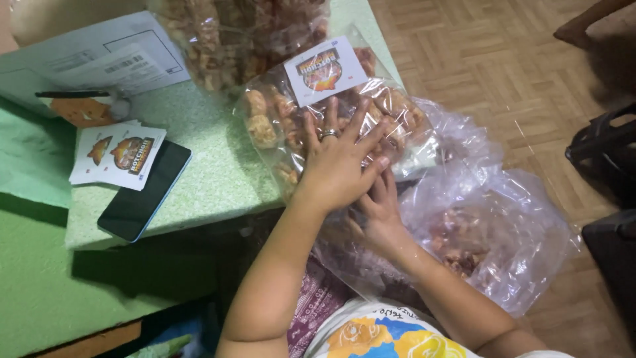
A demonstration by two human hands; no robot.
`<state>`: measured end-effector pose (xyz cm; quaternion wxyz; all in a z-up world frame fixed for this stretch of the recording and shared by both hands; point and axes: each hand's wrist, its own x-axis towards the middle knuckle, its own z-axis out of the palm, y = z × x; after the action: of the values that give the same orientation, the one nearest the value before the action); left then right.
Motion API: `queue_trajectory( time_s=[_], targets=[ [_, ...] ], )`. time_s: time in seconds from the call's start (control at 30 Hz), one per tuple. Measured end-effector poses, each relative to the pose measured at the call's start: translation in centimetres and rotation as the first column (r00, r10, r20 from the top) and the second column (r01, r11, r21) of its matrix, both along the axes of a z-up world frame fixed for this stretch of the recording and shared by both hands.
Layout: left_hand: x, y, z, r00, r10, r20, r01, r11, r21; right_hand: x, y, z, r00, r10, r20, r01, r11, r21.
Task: Portioning snacks into small plastic bags and applying brand labels to the finished packages.
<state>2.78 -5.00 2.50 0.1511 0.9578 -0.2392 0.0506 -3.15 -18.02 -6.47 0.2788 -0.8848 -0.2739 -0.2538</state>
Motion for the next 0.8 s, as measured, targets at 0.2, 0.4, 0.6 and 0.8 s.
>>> queue_trajectory(
  time_s=[0.2,0.4,0.6,0.8],
  targets=[
    [-0.3,-0.3,-0.3,1.0,0.024,0.006,-0.025,0.999,0.038,2.2,-0.2,-1.9,0.999,0.042,0.016,-0.041,0.998,-0.054],
    [-0.5,0.0,-0.3,1.0,0.01,-0.011,-0.009,0.998,0.069,2.8,-0.1,-1.4,0.98,0.095,0.172,-0.086,0.994,-0.062],
    [-0.6,0.6,1.0,0.999,0.0,-0.046,0.003,0.997,0.08,1.5,-2.3,-3.2,0.976,0.217,-0.003,-0.216,0.973,0.075],
    [0.0,-0.9,4.0,0.998,0.048,-0.046,-0.045,0.997,0.064,-0.4,-3.6,-1.9,0.989,0.008,0.145,-0.049,0.958,0.283]
  ],
)
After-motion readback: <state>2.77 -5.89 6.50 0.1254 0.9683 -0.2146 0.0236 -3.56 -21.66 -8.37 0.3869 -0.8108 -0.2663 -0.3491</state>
